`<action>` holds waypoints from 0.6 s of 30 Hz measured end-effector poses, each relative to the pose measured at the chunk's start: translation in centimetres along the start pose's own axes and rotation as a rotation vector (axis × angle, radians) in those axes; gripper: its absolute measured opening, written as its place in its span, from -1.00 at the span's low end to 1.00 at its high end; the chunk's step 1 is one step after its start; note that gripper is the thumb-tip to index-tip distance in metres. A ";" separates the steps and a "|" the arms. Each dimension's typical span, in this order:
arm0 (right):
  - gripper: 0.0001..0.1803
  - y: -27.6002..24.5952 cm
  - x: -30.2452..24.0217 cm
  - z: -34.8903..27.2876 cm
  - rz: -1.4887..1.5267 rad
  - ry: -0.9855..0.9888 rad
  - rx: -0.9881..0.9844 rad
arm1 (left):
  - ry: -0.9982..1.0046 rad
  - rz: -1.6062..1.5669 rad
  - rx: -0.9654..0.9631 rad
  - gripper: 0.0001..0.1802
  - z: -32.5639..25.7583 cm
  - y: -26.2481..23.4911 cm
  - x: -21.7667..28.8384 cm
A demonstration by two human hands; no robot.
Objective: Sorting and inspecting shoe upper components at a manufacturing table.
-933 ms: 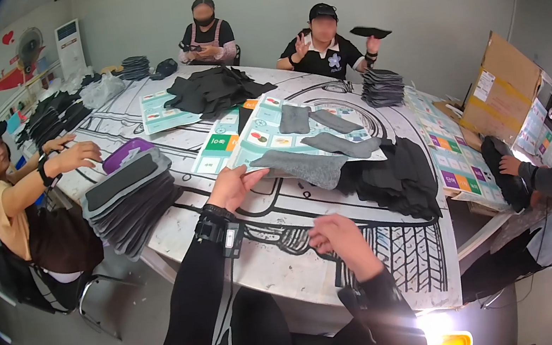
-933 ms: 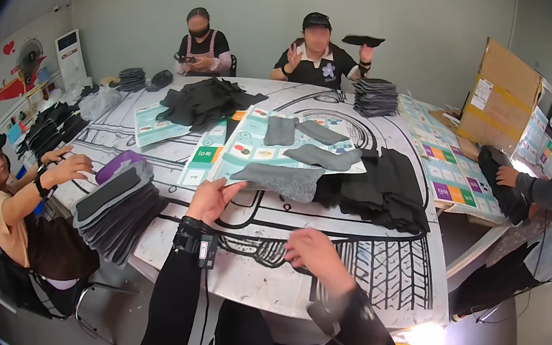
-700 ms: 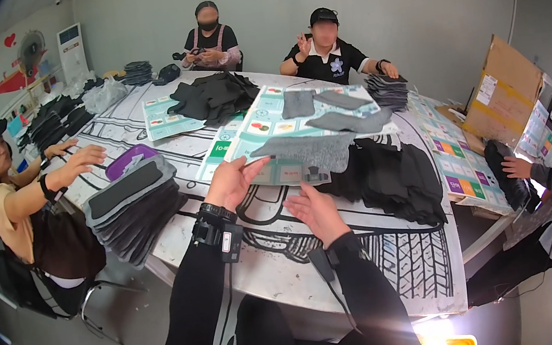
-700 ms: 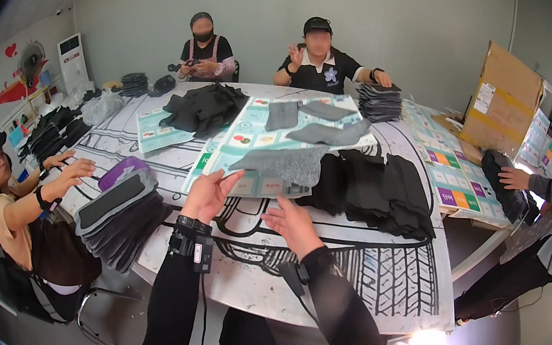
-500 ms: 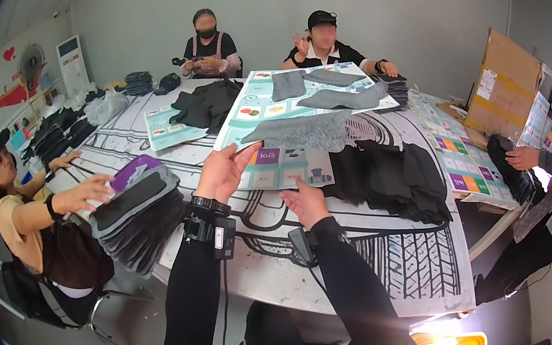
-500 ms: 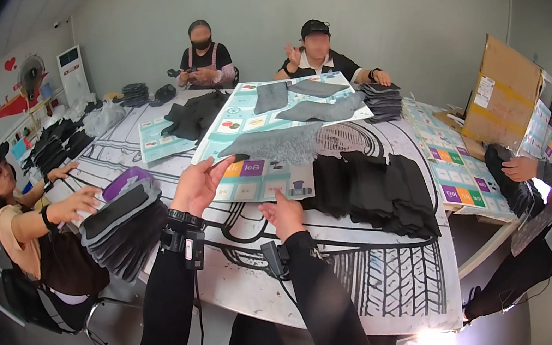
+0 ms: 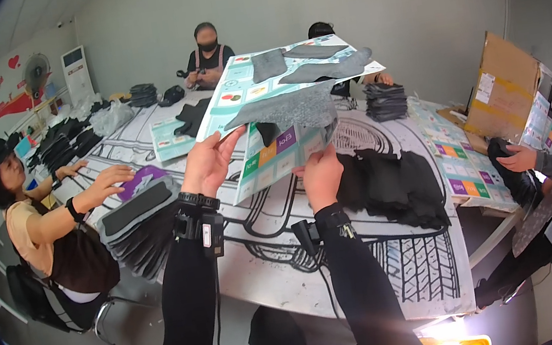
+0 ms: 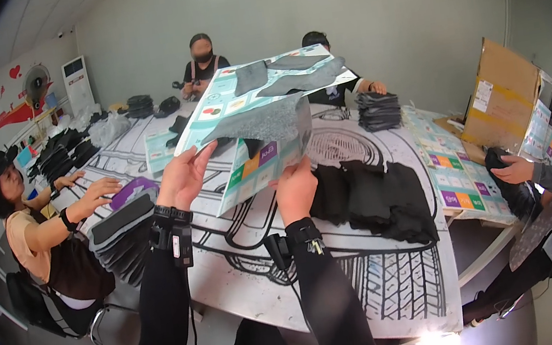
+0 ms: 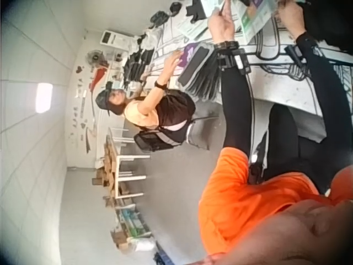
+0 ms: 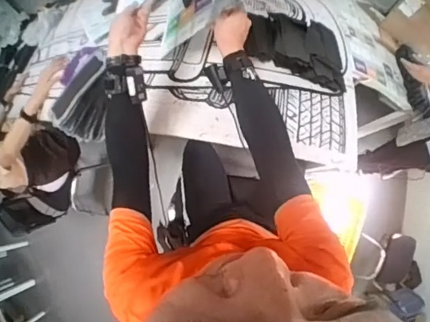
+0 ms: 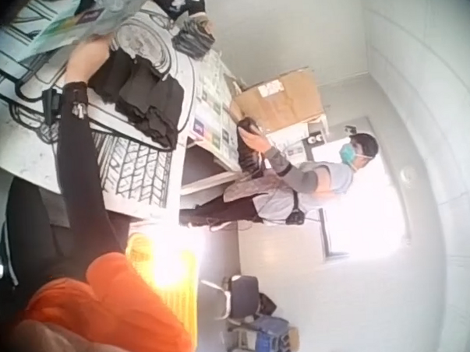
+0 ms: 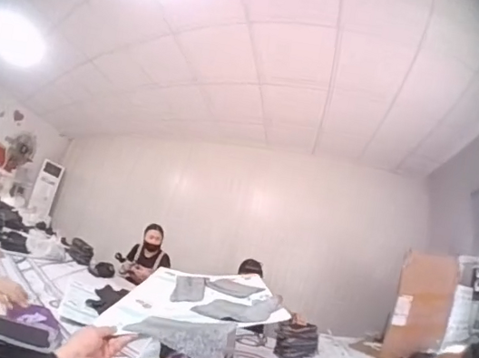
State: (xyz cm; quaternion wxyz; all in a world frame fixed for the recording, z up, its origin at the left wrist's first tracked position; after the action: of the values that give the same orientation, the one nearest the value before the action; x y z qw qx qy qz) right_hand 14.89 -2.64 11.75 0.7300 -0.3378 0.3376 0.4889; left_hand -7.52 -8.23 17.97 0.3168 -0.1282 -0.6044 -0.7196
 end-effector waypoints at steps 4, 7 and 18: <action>-0.57 0.6 -1.7 0.7 0.140 0.060 0.044 | 0.034 -0.015 -0.014 -0.56 0.1 0.8 1.7; -0.63 1.2 -2.5 0.4 0.098 -0.022 0.031 | 0.063 0.012 -0.001 -0.56 -0.2 1.4 2.2; -0.76 -16.5 0.3 4.7 0.539 0.154 0.332 | 0.106 0.042 -0.008 -0.56 -0.5 1.0 2.6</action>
State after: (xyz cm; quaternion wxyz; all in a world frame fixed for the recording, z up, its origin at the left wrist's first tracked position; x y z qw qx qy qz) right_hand 31.26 -3.46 16.78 0.5919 -0.1487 0.5439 0.5759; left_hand -8.80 -9.59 20.17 0.3627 -0.1039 -0.5812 -0.7210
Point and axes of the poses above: each hand's wrist, its own z-axis towards the middle knuckle, its own y-axis out of the palm, x = y × z, the point moved 2 cm from there along z, towards the middle knuckle, and after that the axes turned 3 degrees about -z, right-handed, at the moved point
